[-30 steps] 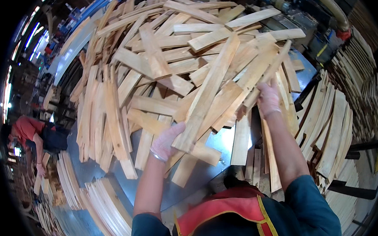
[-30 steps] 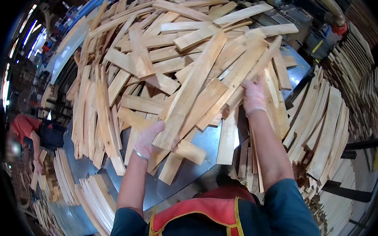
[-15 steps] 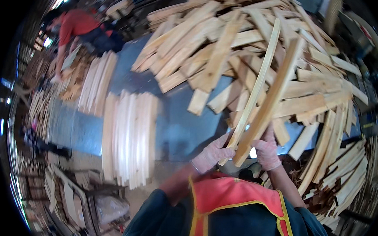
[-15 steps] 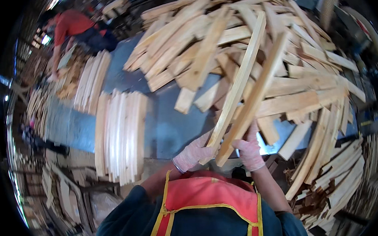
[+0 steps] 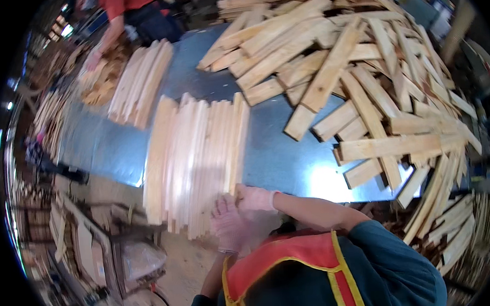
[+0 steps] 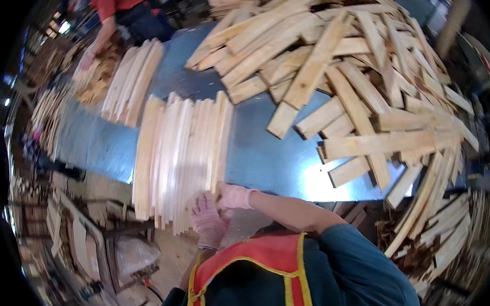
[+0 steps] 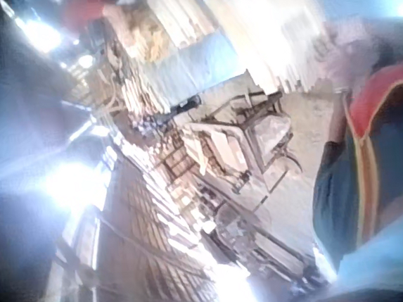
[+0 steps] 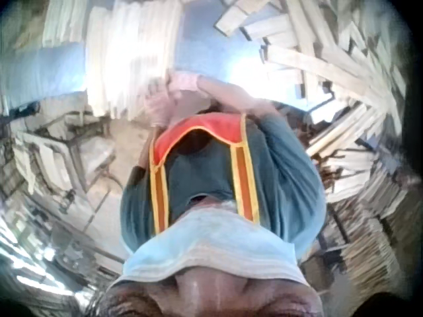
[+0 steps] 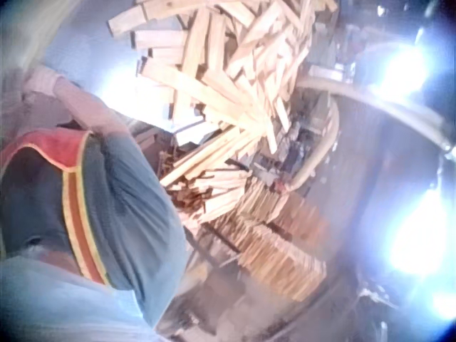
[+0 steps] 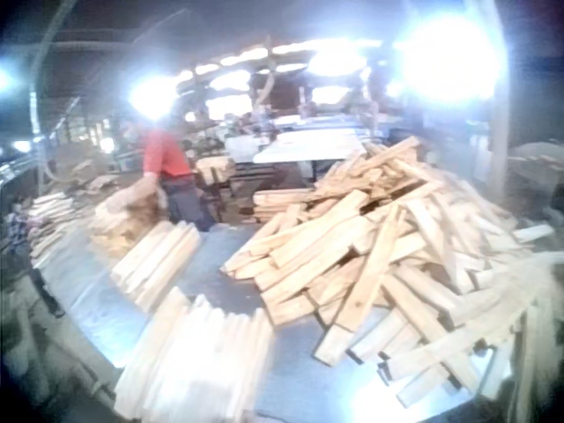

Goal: The person picks up wooden planks from a large pile on a metal table and stacks them into neat bundles. The person repeatedly gathers planks, aligns them, and places them into organized stacks, occasionally moving completed stacks to the side.

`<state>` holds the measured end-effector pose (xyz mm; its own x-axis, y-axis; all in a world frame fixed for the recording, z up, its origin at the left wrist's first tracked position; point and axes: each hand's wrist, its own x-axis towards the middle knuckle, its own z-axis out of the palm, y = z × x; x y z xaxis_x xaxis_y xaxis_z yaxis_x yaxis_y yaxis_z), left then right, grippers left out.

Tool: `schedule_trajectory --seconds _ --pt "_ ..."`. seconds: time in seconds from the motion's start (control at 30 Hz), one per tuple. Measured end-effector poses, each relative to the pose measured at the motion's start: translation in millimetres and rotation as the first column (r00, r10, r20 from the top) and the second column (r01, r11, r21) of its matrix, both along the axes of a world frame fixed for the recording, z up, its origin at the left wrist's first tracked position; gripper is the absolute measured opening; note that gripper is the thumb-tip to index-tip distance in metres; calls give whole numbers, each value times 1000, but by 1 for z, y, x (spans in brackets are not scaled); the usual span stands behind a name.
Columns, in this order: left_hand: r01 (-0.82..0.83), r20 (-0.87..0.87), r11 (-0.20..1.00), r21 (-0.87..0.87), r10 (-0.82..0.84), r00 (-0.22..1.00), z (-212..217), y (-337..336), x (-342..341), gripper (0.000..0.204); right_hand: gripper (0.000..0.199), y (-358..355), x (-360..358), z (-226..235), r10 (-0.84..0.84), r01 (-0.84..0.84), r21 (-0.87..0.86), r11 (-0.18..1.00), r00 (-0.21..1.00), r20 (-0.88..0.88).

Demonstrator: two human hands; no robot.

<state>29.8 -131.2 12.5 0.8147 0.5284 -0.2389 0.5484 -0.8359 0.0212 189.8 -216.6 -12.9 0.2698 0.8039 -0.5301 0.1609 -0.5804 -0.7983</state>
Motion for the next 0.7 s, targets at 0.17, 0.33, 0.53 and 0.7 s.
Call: schedule_trajectory --seconds 0.17,0.33,0.53,0.7 --pt "92 -19 993 81 -90 996 -10 5 33 75 55 -50 50 -4 -123 164 216 962 974 -191" --pt "383 152 890 246 -425 892 -30 -27 81 81 39 -236 125 1 -659 850 342 401 527 -536" --pt "748 261 659 84 -739 621 -28 -145 235 95 61 -507 210 -30 -865 646 596 -477 -467 -185" --pt "860 185 510 6 -846 501 -47 -254 333 96 40 -618 241 -65 -733 697 228 -680 -639 -232"
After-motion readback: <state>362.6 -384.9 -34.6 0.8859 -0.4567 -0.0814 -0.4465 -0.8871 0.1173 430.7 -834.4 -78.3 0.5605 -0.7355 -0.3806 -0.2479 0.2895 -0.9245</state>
